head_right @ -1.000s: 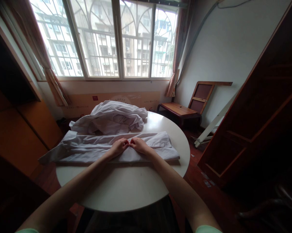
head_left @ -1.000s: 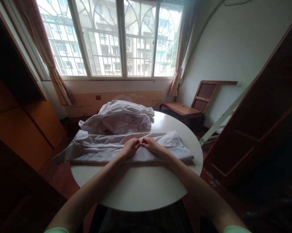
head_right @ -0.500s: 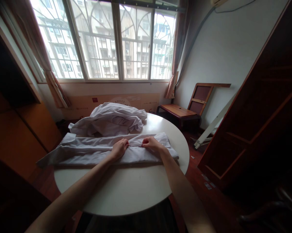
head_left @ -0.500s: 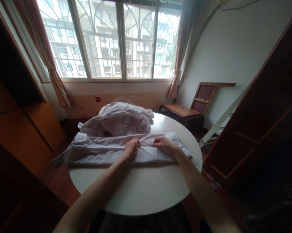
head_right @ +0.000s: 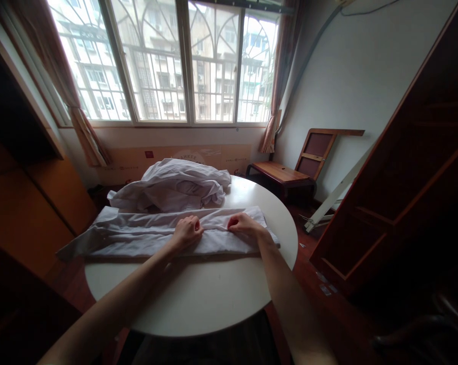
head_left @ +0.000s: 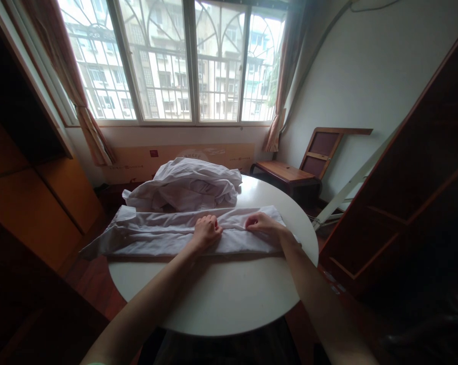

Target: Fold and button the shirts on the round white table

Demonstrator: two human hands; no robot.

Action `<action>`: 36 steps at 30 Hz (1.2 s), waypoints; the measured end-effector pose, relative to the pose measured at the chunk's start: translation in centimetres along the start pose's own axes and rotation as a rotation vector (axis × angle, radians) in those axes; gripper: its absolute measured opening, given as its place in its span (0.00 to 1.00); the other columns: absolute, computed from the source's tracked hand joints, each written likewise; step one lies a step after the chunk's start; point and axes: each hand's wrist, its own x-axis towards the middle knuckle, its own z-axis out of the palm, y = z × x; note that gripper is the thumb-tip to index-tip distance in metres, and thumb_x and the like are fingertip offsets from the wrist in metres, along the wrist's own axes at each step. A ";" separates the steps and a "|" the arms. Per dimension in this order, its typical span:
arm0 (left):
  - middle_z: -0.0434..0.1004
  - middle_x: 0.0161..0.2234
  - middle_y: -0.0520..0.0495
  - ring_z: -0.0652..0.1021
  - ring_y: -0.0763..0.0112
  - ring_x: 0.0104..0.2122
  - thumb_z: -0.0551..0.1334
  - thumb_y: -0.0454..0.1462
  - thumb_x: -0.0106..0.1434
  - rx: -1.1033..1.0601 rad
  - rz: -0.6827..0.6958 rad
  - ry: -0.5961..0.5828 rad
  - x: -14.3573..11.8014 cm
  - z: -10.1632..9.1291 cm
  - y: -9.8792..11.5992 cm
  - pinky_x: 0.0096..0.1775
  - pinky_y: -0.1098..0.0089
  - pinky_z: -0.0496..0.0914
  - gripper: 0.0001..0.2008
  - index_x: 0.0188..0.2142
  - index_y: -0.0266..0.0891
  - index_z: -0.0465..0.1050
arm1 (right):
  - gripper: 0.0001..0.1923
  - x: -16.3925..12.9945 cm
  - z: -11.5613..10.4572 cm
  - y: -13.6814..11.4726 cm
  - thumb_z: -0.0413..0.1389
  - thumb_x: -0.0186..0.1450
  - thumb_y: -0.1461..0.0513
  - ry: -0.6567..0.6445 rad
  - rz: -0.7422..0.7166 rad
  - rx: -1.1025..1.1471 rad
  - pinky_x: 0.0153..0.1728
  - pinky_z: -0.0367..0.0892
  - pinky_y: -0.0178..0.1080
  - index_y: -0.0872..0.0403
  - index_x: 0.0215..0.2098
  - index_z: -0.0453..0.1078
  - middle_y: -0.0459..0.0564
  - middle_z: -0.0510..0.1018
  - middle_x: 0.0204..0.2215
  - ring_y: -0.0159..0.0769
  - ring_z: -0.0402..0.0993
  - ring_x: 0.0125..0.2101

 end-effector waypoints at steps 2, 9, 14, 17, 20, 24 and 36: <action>0.72 0.33 0.45 0.71 0.64 0.36 0.56 0.38 0.57 -0.065 0.061 0.037 -0.1 0.3 0.1 0.40 0.66 0.64 0.07 0.32 0.37 0.69 | 0.09 0.2 0.4 -0.4 0.54 0.53 0.60 0.025 -0.018 -0.011 0.30 0.60 0.33 0.59 0.28 0.73 0.48 0.74 0.24 0.32 0.66 0.27; 0.75 0.38 0.50 0.71 0.69 0.40 0.57 0.33 0.55 -0.385 0.406 -0.013 0.6 1.6 1.8 0.45 0.70 0.64 0.11 0.38 0.41 0.72 | 0.09 0.6 0.9 -0.6 0.55 0.53 0.60 0.026 0.006 -0.042 0.30 0.61 0.32 0.57 0.28 0.73 0.47 0.75 0.25 0.31 0.68 0.27; 0.74 0.31 0.48 0.72 0.66 0.35 0.58 0.40 0.57 -0.270 0.311 -0.046 1.8 1.7 3.6 0.38 0.69 0.66 0.09 0.31 0.40 0.74 | 0.10 0.9 0.6 0.2 0.55 0.54 0.59 -0.004 0.001 -0.043 0.29 0.62 0.32 0.57 0.27 0.73 0.48 0.76 0.25 0.32 0.68 0.28; 0.74 0.30 0.47 0.72 0.67 0.34 0.58 0.44 0.57 -0.250 0.250 -0.027 2.2 2.3 4.7 0.37 0.69 0.65 0.12 0.30 0.38 0.74 | 0.08 1.0 0.6 0.4 0.54 0.55 0.60 -0.006 -0.039 -0.067 0.29 0.62 0.33 0.57 0.27 0.72 0.48 0.75 0.25 0.32 0.68 0.27; 0.74 0.31 0.47 0.72 0.68 0.34 0.57 0.42 0.58 -0.254 0.234 0.014 2.3 3.1 5.2 0.37 0.69 0.65 0.11 0.30 0.37 0.73 | 0.08 0.8 0.6 0.2 0.54 0.55 0.59 0.042 -0.048 -0.088 0.30 0.61 0.33 0.56 0.27 0.72 0.47 0.76 0.26 0.32 0.68 0.27; 0.74 0.30 0.46 0.72 0.68 0.33 0.54 0.37 0.61 -0.206 0.238 -0.013 2.1 3.0 5.3 0.38 0.69 0.64 0.10 0.30 0.36 0.73 | 0.11 0.5 0.6 -0.1 0.55 0.56 0.56 0.067 -0.044 -0.103 0.30 0.61 0.33 0.56 0.27 0.72 0.46 0.75 0.25 0.31 0.67 0.27; 0.73 0.33 0.45 0.71 0.67 0.35 0.51 0.36 0.63 -0.126 0.293 -0.006 1.5 2.0 5.7 0.39 0.68 0.63 0.11 0.33 0.37 0.72 | 0.10 1.4 0.7 1.1 0.53 0.58 0.59 -0.044 -0.056 -0.074 0.29 0.62 0.34 0.57 0.25 0.71 0.46 0.73 0.23 0.30 0.64 0.25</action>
